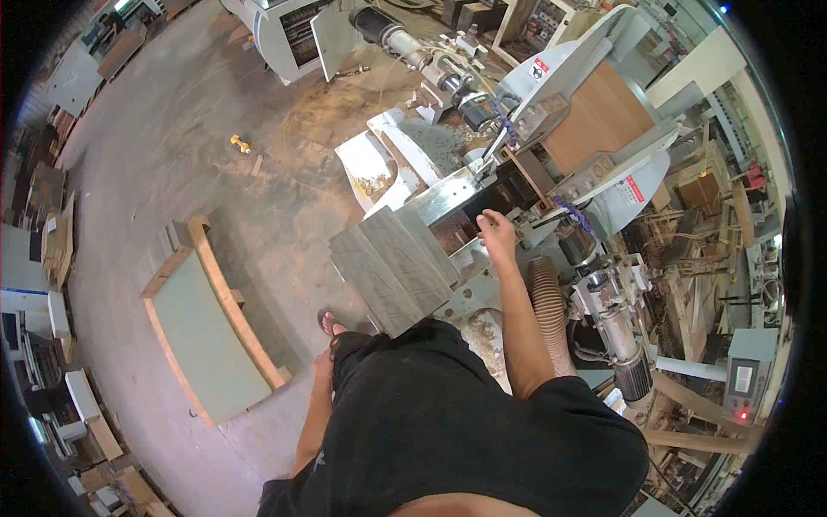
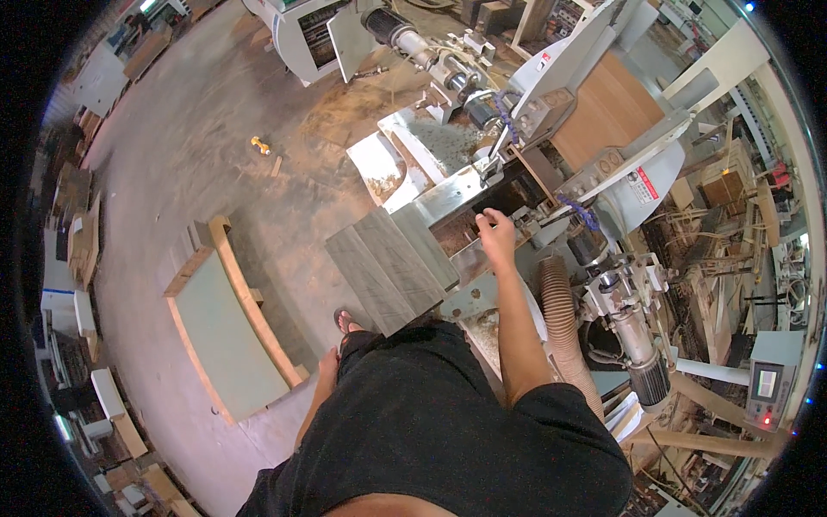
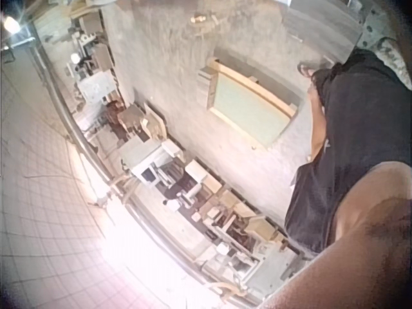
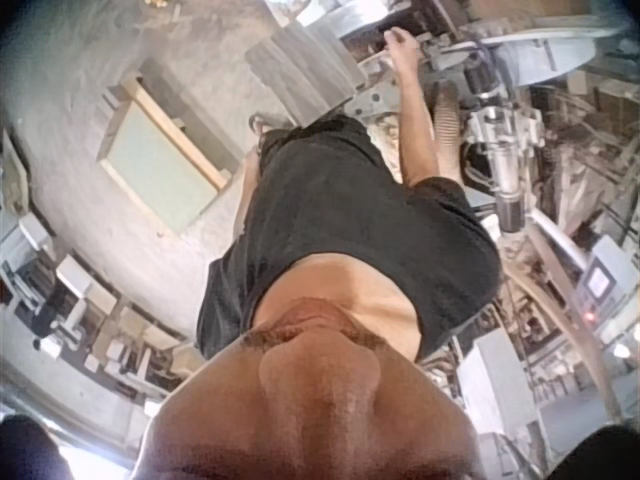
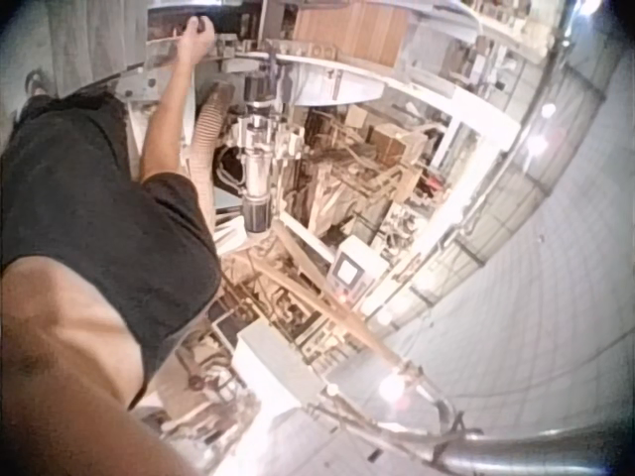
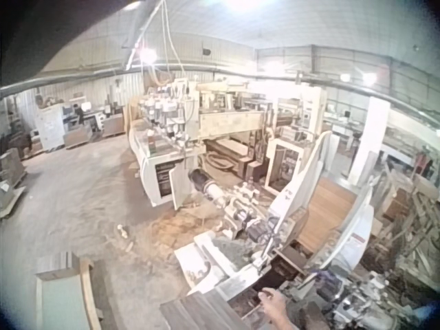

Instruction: The person picks up wooden blocks from a stack by hand and feeds them one at a time into the intake of a woodworking machine.

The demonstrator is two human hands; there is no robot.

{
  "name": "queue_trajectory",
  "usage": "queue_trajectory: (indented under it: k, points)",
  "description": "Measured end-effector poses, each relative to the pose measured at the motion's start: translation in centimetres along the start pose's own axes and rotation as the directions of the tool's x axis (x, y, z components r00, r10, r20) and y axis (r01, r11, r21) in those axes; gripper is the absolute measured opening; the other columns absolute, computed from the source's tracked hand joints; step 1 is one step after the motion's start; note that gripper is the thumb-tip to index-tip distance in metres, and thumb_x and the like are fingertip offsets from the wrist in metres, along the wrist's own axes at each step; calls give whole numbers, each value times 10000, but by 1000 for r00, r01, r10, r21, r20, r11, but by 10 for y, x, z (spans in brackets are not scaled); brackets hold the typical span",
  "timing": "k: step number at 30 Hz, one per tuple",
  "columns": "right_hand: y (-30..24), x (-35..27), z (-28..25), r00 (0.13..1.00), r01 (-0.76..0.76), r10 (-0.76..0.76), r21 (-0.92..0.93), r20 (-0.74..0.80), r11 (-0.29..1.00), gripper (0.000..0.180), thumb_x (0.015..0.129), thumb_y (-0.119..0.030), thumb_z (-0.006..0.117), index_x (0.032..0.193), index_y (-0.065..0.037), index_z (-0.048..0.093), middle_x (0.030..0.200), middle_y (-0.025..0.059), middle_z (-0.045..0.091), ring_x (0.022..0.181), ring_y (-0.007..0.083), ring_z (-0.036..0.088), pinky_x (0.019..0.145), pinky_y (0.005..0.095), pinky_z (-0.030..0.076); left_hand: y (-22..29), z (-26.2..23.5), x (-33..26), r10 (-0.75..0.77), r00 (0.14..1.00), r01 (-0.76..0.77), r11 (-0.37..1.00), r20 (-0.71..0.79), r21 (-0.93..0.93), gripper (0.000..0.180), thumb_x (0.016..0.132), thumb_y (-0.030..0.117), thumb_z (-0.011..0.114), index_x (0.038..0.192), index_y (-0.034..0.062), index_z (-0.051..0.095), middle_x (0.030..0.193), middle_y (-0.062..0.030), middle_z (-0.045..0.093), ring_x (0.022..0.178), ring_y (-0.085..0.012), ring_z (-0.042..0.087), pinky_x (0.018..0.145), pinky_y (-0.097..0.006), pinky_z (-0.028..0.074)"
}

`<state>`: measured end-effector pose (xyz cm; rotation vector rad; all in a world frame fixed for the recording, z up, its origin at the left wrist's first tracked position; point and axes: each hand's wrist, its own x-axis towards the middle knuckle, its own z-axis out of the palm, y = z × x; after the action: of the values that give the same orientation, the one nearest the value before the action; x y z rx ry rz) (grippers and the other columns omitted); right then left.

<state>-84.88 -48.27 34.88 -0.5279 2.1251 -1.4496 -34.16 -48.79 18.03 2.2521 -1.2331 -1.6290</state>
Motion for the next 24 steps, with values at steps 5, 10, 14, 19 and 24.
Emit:
queue_trajectory:
  k: [5, 10, 14, 19, 24]
  points:
    - [9, 28, -17, 986, 84, -96, -89, -136, 992, 389, 806, -241, 648, 1078, 34, 614, 987, 139, 645, 827, 236, 625, 747, 332, 480, 14, 1, -8, -88, 996, 88, 988, 3, -129, 445, 861, 435, 548, 754, 12, 636, 676, -52, 587, 598, -154, 511, 585, -313, 399]
    - [-11, 28, -17, 978, 108, -127, -116, -163, 987, 374, 814, -227, 640, 1084, 30, 611, 963, 138, 654, 683, 192, 627, 635, 319, 488, -10, 0, 12, -58, 998, 56, 993, -16, -108, 448, 869, 439, 533, 752, 21, 643, 663, -41, 578, 577, -147, 499, 567, -305, 386]
    - [-31, 24, -13, 988, 11, -7, 25, -157, 1000, 371, 818, -193, 639, 1103, 41, 598, 927, 121, 655, 496, 151, 581, 468, 286, 455, -7, 3, 12, 87, 996, -88, 996, 20, 22, 437, 871, 430, 534, 732, 29, 637, 659, -33, 580, 553, -135, 493, 546, -297, 385]
    - [-36, 41, -12, 977, 46, -58, -62, -207, 997, 379, 821, -186, 631, 1121, 41, 590, 904, 125, 653, 514, 162, 595, 488, 297, 466, 11, 0, -13, -89, 996, 92, 960, 24, -264, 362, 879, 359, 485, 762, 32, 587, 652, -27, 532, 578, -173, 512, 555, -330, 410]
    - [-37, 74, -18, 850, 199, -412, -524, -328, 828, 411, 785, -186, 651, 1126, 37, 595, 995, 194, 643, 868, 315, 645, 760, 371, 510, -8, -6, -1, 148, 989, -149, 989, -25, -10, 380, 875, 352, 482, 764, 3, 586, 684, -54, 554, 648, -183, 537, 612, -329, 422]
